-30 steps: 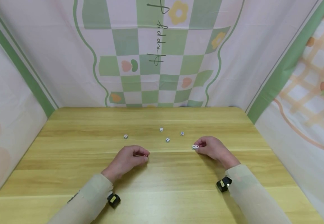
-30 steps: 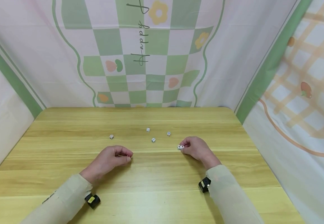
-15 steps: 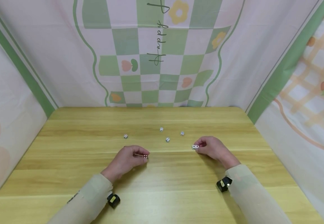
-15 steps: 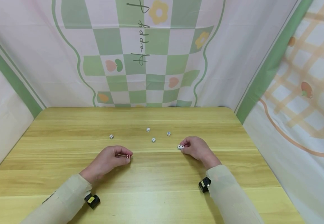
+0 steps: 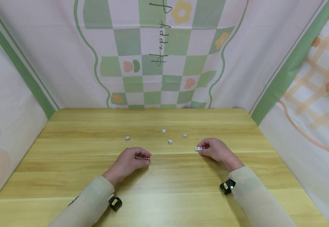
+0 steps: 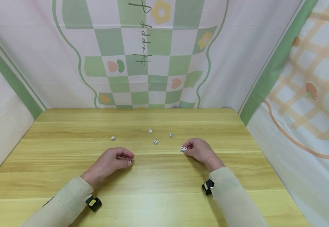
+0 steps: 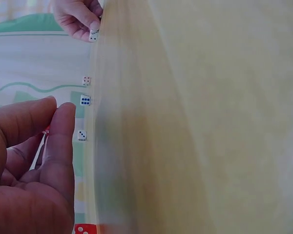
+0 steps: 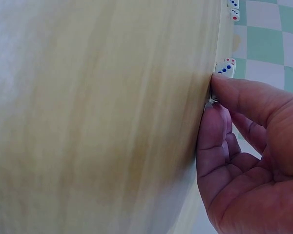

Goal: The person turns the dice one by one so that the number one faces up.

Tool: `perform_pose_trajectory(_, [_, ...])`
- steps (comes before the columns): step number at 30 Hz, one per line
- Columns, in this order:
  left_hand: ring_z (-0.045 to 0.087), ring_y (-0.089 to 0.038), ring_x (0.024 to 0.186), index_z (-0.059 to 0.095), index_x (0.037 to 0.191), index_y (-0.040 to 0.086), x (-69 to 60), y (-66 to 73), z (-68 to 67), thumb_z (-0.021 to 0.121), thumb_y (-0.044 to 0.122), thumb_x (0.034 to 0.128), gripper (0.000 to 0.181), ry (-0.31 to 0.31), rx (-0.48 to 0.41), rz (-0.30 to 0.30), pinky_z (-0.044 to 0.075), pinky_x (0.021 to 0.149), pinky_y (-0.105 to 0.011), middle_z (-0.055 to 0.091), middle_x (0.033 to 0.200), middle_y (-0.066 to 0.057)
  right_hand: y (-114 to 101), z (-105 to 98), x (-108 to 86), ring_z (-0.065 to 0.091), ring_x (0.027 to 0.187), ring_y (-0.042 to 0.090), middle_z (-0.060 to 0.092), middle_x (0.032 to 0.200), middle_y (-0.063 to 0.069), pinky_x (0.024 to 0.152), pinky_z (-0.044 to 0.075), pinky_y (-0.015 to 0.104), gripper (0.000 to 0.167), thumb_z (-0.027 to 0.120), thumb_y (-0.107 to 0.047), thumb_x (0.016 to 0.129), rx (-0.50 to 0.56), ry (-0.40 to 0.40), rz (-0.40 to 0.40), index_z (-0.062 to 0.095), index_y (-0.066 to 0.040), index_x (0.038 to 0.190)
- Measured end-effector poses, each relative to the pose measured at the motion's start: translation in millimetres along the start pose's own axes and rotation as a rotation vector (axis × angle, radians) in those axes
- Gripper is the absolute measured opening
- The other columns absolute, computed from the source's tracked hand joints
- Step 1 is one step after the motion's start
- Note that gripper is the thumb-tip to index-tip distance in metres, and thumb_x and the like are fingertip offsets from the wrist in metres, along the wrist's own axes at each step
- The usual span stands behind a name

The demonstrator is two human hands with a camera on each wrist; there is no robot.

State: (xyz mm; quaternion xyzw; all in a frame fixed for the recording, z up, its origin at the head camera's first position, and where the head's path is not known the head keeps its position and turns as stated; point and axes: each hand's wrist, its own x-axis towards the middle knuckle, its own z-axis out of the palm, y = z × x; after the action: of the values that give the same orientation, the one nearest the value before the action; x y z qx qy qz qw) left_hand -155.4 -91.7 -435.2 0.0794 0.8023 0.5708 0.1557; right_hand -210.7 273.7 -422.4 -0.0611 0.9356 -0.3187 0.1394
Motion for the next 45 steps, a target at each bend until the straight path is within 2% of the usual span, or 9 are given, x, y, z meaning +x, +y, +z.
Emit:
perform_pose_trajectory(8, [0.068, -0.017, 0.096, 0.075, 0.115, 0.007, -0.7, 0.4, -0.1, 0.077, 0.009, 0.0933, 0.022, -0.002, 0.011, -0.003, 0.059, 0.082, -0.033, 0.074, 0.111, -0.005, -0.3, 0.0, -0.3, 0.059, 0.092, 0.020, 0.069, 0.102, 0.006, 0.084, 0.048, 0.036, 0.013, 0.075, -0.017, 0.096, 0.003, -0.005, 0.005, 0.074, -0.009, 0.106])
perform_pose_trajectory(16, [0.065, -0.017, 0.094, 0.076, 0.111, 0.009, 0.0, -0.6, -0.5, 0.076, 0.013, 0.0957, 0.016, 0.008, 0.034, 0.019, 0.057, 0.081, -0.031, 0.073, 0.104, 0.000, -0.7, -0.7, -0.1, 0.058, 0.092, 0.020, 0.069, 0.103, 0.006, 0.084, 0.048, 0.035, 0.014, 0.075, -0.018, 0.096, 0.007, -0.004, 0.015, 0.074, -0.009, 0.106])
perform_pose_trajectory(26, [0.069, -0.018, 0.100, 0.072, 0.120, 0.003, -0.4, -2.0, -1.1, 0.075, 0.006, 0.0935, 0.026, -0.003, 0.000, 0.039, 0.059, 0.083, -0.028, 0.074, 0.115, -0.011, -0.2, -0.1, 0.5, 0.058, 0.092, 0.020, 0.069, 0.103, 0.006, 0.083, 0.048, 0.035, 0.015, 0.075, -0.017, 0.095, 0.006, 0.000, 0.000, 0.074, -0.008, 0.107])
perform_pose_trajectory(36, [0.067, -0.016, 0.096, 0.074, 0.114, 0.007, -0.1, -1.1, -0.4, 0.077, 0.007, 0.0925, 0.022, -0.005, 0.037, 0.034, 0.057, 0.082, -0.029, 0.074, 0.108, -0.005, -0.7, -0.3, 0.6, 0.058, 0.091, 0.020, 0.069, 0.102, 0.006, 0.082, 0.047, 0.034, 0.015, 0.075, -0.017, 0.095, -0.003, 0.001, 0.005, 0.074, -0.008, 0.107])
perform_pose_trajectory(45, [0.070, -0.018, 0.097, 0.073, 0.115, 0.006, 0.0, -2.2, -0.1, 0.076, 0.004, 0.0917, 0.024, -0.011, 0.003, 0.009, 0.059, 0.082, -0.033, 0.073, 0.113, -0.008, 0.7, 0.0, 1.0, 0.059, 0.091, 0.020, 0.070, 0.102, 0.006, 0.082, 0.047, 0.034, 0.015, 0.075, -0.017, 0.095, -0.010, 0.004, 0.000, 0.075, -0.008, 0.107])
